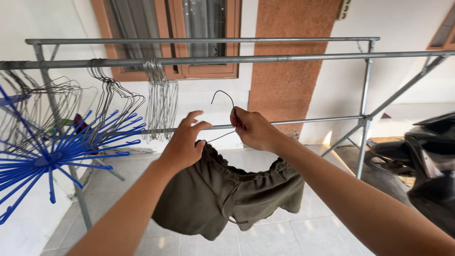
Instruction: The person picks up several items of clothing from a sofa, including shorts, a t-shirt, and a black garment. They place each item on a wire hanger and hang them on a metal drying rack. The process is repeated for each item until the pile on the sofa is cleared.
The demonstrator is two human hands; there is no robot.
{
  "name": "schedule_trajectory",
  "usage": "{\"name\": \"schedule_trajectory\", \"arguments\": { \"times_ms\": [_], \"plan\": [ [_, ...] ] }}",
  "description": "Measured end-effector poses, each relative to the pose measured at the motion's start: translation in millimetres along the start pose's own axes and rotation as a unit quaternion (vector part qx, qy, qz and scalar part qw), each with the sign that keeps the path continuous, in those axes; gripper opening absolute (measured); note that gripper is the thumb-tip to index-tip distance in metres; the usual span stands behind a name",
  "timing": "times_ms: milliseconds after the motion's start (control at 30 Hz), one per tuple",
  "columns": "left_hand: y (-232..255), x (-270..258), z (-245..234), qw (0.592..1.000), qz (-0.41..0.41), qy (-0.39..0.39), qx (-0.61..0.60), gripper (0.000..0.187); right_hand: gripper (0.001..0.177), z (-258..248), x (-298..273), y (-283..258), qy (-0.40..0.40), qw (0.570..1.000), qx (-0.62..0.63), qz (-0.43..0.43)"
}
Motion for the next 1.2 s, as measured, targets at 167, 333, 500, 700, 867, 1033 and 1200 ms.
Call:
{"name": "schedule_trajectory", "arguments": {
  "times_ms": [167,333,500,700,867,1033,1200],
  "plan": [
    [9.7,-54.2,59.6,0.941,-0.288,0.178,0.013,0.019,0.006,-4.8,-13.5,27.9,0.036,0.999,0.025,-0.005],
    [10.8,-97.4,165.3,0.869,-0.435,-0.163,-0.168,0.038,0.006,-16.1,-16.3,25.0,0.054,0.998,0.002,0.017],
    [34.6,-95.4,204.0,0.85,-0.417,-0.198,-0.254,0.026,0.006,-25.6,-22.4,18.7,0.065,0.996,0.046,0.044],
    [34.3,-101.4,164.7,0.873,-0.386,-0.154,-0.254,0.025,0.006,-26.3,-43.0,23.6,0.064,0.986,0.095,0.121],
    [22.6,-112.4,97.9,0.915,-0.354,-0.132,-0.14,0.019,0.011,-9.7,-67.2,22.0,0.046,0.923,0.257,0.283],
    [12.4,-107.3,71.5,0.871,-0.411,-0.104,-0.247,0.019,0.032,36.8,-77.7,5.0,0.018,0.898,0.326,0.296],
    [13.2,-92.2,62.3,0.866,-0.397,-0.123,-0.278,0.027,0.042,89.5,-77.2,-22.0,-0.057,0.888,0.378,0.255]
  ]
}}
Point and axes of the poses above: each hand's wrist, its own x-axis towards the middle knuckle, its own z-axis out of the palm, y = z × x, the point moved 2 cm from there along x, towards the middle knuckle, and after that the axes turned 8 degrees about -z, right-handed, at the moved point
